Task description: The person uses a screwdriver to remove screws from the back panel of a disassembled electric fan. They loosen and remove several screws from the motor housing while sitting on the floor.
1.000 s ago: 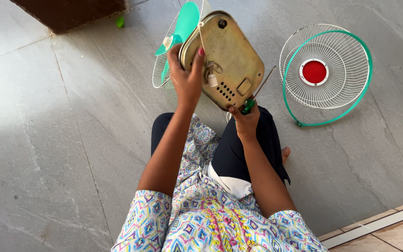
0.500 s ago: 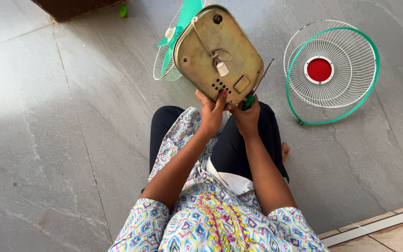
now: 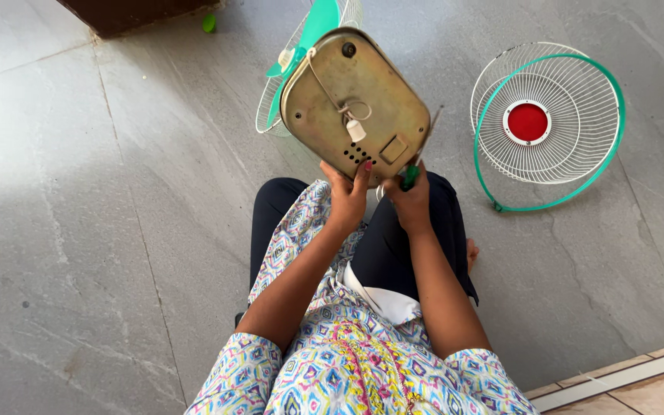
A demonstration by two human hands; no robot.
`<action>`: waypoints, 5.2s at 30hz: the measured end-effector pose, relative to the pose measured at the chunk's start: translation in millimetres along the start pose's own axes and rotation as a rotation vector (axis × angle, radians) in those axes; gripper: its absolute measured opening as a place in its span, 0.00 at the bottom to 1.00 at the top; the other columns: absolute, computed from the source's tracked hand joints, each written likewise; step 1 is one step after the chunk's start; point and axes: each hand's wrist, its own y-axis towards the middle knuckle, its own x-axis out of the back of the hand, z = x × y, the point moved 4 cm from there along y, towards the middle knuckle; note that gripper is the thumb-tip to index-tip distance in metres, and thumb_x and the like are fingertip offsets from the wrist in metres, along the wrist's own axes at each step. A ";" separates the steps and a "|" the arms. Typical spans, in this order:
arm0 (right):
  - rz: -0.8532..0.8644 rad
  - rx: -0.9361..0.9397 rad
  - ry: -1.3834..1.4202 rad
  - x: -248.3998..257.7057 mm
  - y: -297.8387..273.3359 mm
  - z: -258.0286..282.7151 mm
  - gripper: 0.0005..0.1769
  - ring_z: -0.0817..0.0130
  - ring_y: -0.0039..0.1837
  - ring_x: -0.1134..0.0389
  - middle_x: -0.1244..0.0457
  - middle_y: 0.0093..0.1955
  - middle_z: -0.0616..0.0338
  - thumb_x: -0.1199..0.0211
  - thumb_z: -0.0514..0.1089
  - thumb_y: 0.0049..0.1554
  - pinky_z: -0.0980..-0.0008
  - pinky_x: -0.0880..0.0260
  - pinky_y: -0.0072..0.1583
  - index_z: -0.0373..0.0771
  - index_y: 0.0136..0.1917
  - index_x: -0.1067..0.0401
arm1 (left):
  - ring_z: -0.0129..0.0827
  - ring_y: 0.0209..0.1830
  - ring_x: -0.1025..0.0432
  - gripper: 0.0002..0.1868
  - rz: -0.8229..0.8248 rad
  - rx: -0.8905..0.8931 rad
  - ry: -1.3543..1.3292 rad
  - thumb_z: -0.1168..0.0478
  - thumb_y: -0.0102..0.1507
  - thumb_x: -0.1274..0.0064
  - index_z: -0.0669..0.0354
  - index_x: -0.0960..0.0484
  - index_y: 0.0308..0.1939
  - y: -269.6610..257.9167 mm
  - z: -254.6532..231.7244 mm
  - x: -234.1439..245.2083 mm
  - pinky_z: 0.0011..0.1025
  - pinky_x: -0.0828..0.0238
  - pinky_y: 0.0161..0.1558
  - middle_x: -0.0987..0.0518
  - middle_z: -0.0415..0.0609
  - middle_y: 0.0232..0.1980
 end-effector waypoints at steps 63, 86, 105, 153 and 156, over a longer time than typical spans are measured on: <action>-0.152 -0.213 -0.700 94.2 -47.0 54.7 0.20 0.74 0.43 0.38 0.36 0.43 0.60 0.26 0.46 0.56 0.75 0.38 0.45 0.34 0.56 0.27 | 0.56 0.65 0.30 0.44 0.651 -0.554 0.800 0.58 0.56 0.30 0.55 0.35 0.72 15.6 -200.0 -38.8 0.46 0.29 0.62 0.29 0.60 0.69; 0.045 0.596 -1.663 -21.9 -64.6 274.5 0.12 0.66 0.50 0.28 0.29 0.51 0.62 0.30 0.39 0.61 0.65 0.30 0.50 0.39 0.59 0.21 | 0.50 0.39 0.18 0.46 0.587 -0.412 0.974 0.57 0.49 0.27 0.46 0.32 0.70 13.5 -186.4 -44.7 0.43 0.21 0.41 0.16 0.56 0.50; 0.662 0.285 -2.206 -87.9 -25.5 317.7 0.26 0.68 0.38 0.26 0.32 0.42 0.57 0.35 0.48 0.52 0.73 0.26 0.35 0.34 0.62 0.27 | 0.52 0.35 0.20 0.48 0.585 -0.485 1.054 0.56 0.50 0.28 0.45 0.35 0.72 10.2 -177.9 -47.3 0.45 0.22 0.37 0.18 0.54 0.47; 0.582 0.004 -2.390 -102.7 -15.7 295.1 0.13 0.70 0.34 0.27 0.35 0.35 0.60 0.44 0.50 0.60 0.72 0.28 0.32 0.39 0.41 0.29 | 0.51 0.34 0.20 0.48 0.617 -0.460 1.035 0.59 0.50 0.29 0.50 0.35 0.72 9.5 -183.8 -44.6 0.43 0.22 0.33 0.19 0.55 0.48; 0.522 -0.347 -2.187 -100.9 -7.4 296.2 0.20 0.59 0.37 0.25 0.32 0.37 0.53 0.50 0.56 0.64 0.63 0.24 0.35 0.38 0.45 0.29 | 0.50 0.35 0.20 0.48 0.618 -0.482 1.022 0.59 0.50 0.29 0.51 0.35 0.72 10.5 -186.3 -45.5 0.43 0.22 0.33 0.19 0.56 0.48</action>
